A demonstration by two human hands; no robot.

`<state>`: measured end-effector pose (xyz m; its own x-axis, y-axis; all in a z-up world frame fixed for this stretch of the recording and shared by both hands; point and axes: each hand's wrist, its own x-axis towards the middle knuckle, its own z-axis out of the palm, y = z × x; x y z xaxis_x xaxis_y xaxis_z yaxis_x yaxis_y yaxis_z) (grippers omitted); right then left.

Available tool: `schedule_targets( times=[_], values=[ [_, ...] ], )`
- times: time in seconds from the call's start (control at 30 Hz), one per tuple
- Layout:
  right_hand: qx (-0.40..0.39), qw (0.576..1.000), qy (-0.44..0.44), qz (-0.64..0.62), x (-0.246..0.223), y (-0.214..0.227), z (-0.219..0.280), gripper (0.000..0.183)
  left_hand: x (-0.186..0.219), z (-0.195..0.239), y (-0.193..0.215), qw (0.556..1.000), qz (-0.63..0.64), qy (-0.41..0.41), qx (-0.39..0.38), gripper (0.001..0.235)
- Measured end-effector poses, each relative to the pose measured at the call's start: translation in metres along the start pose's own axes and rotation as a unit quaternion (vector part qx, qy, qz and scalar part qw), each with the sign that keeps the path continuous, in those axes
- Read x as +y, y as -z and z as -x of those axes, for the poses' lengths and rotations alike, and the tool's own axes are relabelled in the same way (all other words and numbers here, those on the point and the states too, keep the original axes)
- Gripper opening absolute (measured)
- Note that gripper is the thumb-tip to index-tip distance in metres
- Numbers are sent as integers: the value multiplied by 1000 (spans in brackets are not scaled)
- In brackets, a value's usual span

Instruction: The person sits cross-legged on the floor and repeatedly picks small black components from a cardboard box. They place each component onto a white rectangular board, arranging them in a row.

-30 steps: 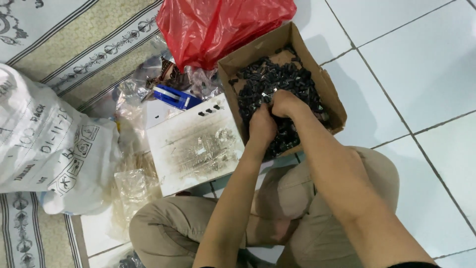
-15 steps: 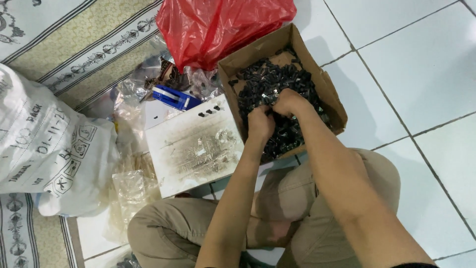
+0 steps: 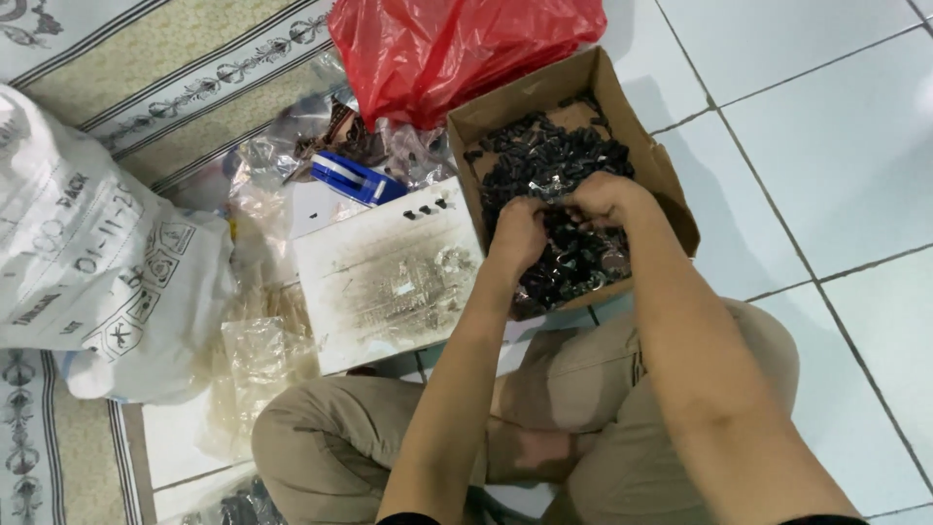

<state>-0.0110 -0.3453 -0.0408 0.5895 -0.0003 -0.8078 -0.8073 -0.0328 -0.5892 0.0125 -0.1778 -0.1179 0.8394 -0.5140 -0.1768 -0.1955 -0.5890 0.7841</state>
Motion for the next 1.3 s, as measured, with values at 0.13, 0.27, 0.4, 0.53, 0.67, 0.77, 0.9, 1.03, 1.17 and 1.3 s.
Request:
schedule_targets(
  times=[0.13,0.27,0.4,0.53,0.67,0.77,0.9,1.03,1.17,1.3],
  values=[
    [-106,982,149,37,32,24,-46,33,10,18,14,1000,-2,-1,28,29],
    [98,977,167,92,10,-4,-31,26,24,47,53,994,40,-73,65,26],
    [102,957,249,107,4,-23,-14,23,31,95,110,989,118,-42,83,24],
    [90,947,281,125,-9,-57,19,22,10,136,161,971,209,-10,114,23],
    [34,944,324,42,-14,-102,42,20,-3,162,184,923,343,4,174,18],
    [-20,936,349,-41,-19,-138,47,16,-6,162,194,903,380,-34,200,17],
    [-49,911,402,-83,-15,-182,64,15,-4,162,192,892,408,-46,189,16],
    [-46,897,434,-64,-12,-186,56,11,-9,160,184,882,435,-50,174,16],
    [-41,887,456,-51,-15,-184,55,10,5,161,185,877,446,-48,174,16],
    [-32,882,467,-41,-13,-182,47,10,2,154,178,868,459,-40,186,16]
  ],
)
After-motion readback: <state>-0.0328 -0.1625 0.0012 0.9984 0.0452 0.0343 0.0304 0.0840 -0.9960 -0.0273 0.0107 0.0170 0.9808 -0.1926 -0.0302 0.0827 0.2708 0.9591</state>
